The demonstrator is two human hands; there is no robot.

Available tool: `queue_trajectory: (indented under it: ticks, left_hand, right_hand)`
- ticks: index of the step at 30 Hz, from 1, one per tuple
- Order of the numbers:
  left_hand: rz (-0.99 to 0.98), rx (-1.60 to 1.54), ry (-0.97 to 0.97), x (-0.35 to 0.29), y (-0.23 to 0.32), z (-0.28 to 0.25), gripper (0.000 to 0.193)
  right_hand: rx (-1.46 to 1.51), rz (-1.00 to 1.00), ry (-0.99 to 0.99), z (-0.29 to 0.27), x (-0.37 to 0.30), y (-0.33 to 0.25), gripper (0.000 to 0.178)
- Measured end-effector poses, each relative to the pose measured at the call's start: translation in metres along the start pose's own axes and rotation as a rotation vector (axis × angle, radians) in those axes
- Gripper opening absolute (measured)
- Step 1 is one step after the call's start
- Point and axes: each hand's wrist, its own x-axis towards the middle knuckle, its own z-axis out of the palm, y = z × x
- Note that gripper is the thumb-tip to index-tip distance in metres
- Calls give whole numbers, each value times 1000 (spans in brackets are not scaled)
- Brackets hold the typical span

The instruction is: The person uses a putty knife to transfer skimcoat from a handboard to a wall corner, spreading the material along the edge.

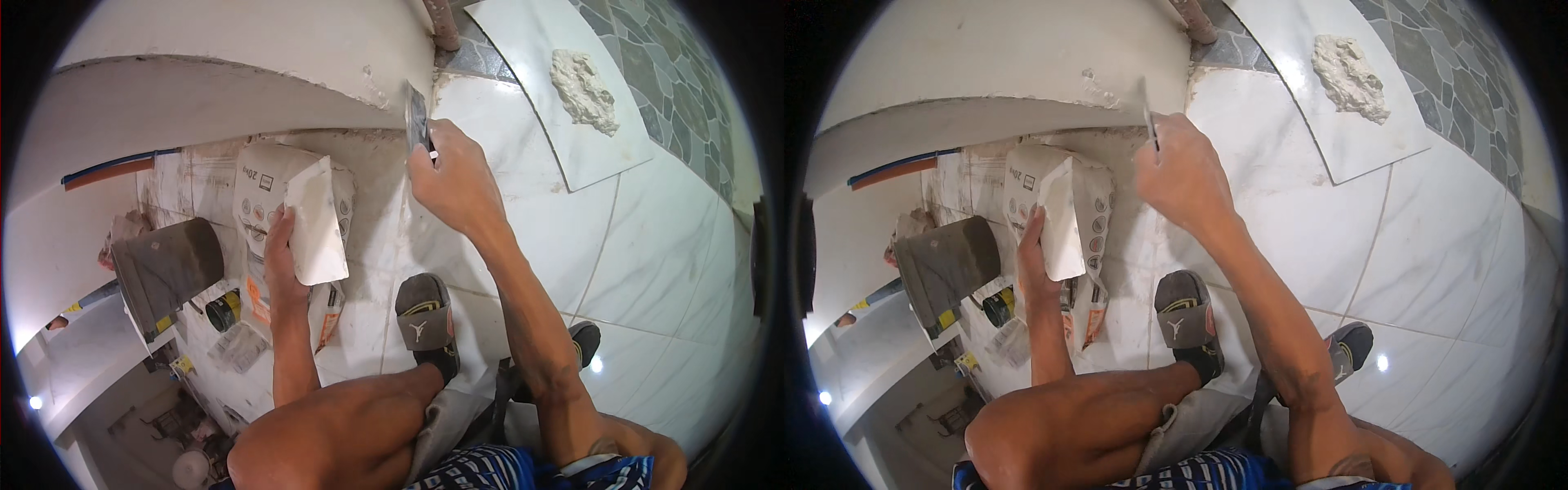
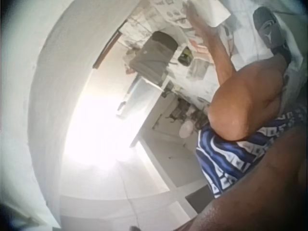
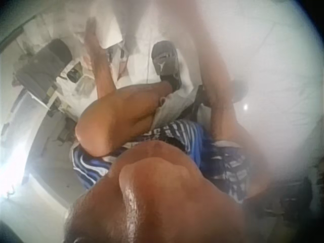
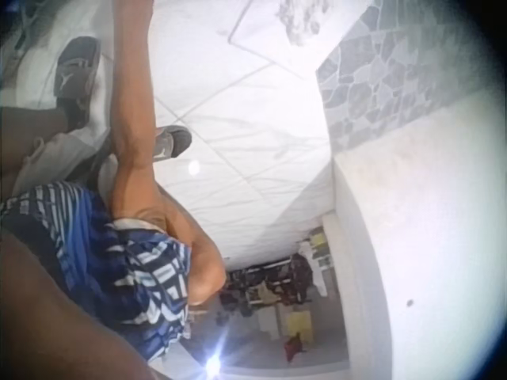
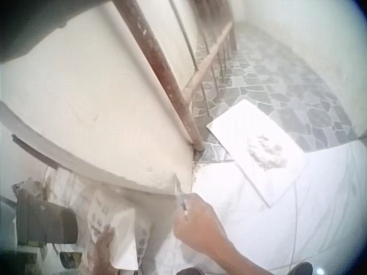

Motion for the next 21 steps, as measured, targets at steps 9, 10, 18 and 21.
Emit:
queue_trajectory:
  ticks: [9, 10, 18, 21]
  left_hand:
    - [-11, -18, 0, 4, 0, 0, 37]
    - [-10, -20, -20, 4, 0, -1, 36]
    - [-8, 22, 17, -1, 4, 5, 44]
    - [-11, 42, -5, 3, 3, 1, 46]
  right_hand:
    - [304, -96, -1, -58, -7, -25, 25]
    - [335, -70, 44, -62, -2, -18, 25]
    - [209, -121, 187, -31, 15, 33, 21]
    - [237, -218, 214, -16, 14, 44, 26]
